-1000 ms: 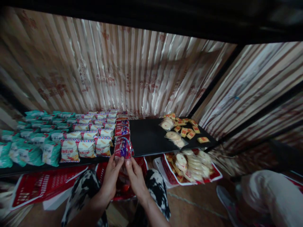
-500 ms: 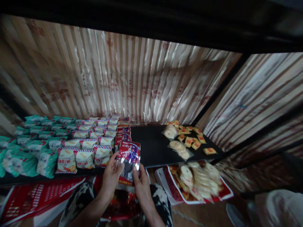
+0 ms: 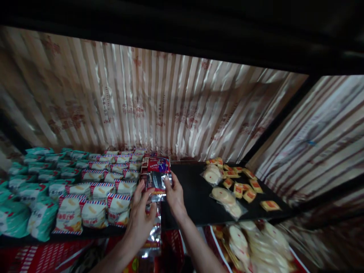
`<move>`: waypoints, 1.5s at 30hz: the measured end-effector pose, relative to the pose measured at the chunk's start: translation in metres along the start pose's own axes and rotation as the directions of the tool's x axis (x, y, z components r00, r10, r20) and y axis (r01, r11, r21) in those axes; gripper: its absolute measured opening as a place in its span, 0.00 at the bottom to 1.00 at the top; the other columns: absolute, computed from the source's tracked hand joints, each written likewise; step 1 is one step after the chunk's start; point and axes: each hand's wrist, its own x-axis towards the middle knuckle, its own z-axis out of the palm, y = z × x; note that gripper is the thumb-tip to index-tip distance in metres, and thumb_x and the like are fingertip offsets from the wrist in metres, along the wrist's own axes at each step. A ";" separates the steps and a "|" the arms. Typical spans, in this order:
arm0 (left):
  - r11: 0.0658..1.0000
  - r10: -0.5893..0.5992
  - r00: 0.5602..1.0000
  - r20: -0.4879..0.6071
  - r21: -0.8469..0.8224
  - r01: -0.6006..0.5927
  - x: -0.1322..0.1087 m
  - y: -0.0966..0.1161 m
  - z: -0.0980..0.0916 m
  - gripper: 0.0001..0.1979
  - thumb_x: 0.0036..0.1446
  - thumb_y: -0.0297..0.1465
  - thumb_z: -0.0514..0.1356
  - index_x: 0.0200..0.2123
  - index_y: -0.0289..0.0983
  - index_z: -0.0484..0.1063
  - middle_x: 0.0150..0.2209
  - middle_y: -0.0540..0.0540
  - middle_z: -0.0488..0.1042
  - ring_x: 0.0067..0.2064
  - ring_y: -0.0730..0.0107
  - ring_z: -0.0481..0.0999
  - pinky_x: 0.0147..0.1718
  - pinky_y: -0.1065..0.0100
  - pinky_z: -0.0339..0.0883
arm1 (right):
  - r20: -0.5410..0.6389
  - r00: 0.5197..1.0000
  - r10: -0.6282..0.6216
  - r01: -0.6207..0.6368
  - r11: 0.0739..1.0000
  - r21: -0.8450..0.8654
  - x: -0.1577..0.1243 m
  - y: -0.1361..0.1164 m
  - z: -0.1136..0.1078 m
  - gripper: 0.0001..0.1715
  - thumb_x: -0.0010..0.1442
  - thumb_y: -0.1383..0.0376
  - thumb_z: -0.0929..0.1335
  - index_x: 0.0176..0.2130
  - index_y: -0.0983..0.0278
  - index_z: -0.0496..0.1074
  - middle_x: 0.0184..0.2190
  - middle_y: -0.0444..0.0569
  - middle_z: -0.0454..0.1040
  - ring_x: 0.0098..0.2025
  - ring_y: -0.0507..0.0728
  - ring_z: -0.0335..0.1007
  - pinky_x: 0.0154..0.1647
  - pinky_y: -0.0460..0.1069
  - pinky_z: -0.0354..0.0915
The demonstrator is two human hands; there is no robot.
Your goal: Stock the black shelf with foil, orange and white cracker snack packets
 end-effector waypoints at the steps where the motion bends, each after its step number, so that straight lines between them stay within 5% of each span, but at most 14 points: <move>1: 1.000 0.006 1.000 0.001 0.020 -0.006 0.005 -0.001 0.005 0.19 0.46 0.24 0.58 0.44 0.42 0.73 0.62 0.43 0.56 0.64 0.54 0.52 0.61 0.54 0.49 | -0.002 1.000 0.004 -0.004 1.000 -0.003 0.012 0.000 0.004 0.36 0.50 0.50 0.68 0.53 0.66 0.65 0.42 0.53 0.76 0.43 0.61 0.73 0.41 0.54 0.69; 8: 0.998 -0.019 0.991 -0.133 0.062 0.028 0.044 -0.029 0.040 0.18 0.46 0.22 0.53 0.41 0.37 0.72 0.53 0.39 0.68 0.58 0.57 0.63 0.60 0.52 0.51 | 0.007 1.000 -0.028 0.028 0.991 -0.132 0.079 0.018 0.025 0.33 0.50 0.52 0.66 0.50 0.68 0.68 0.40 0.52 0.77 0.38 0.59 0.73 0.33 0.49 0.68; 15: 0.993 -0.035 0.980 -0.197 0.101 0.056 0.063 -0.041 0.043 0.18 0.42 0.20 0.54 0.38 0.38 0.72 0.48 0.40 0.71 0.54 0.57 0.66 0.58 0.53 0.54 | 0.030 0.998 -0.056 0.063 0.910 -0.410 0.108 0.038 0.034 0.25 0.55 0.55 0.63 0.47 0.67 0.71 0.37 0.51 0.77 0.38 0.58 0.73 0.38 0.50 0.66; 28: 0.986 0.007 0.980 -0.198 0.165 0.026 0.067 -0.055 0.039 0.16 0.42 0.19 0.52 0.34 0.37 0.72 0.46 0.42 0.70 0.54 0.58 0.65 0.58 0.54 0.55 | 0.113 0.969 -0.221 0.220 0.552 -0.804 0.093 0.042 0.037 0.16 0.56 0.68 0.62 0.43 0.66 0.73 0.36 0.53 0.74 0.37 0.55 0.71 0.42 0.47 0.65; 45: 0.983 0.003 0.983 -0.181 0.179 0.030 0.062 -0.066 0.037 0.17 0.43 0.19 0.52 0.36 0.37 0.71 0.50 0.40 0.68 0.58 0.57 0.61 0.60 0.53 0.51 | 0.118 0.990 -0.082 0.141 0.383 -0.913 0.070 0.031 0.040 0.18 0.59 0.60 0.60 0.46 0.59 0.72 0.48 0.52 0.71 0.37 0.58 0.74 0.33 0.49 0.63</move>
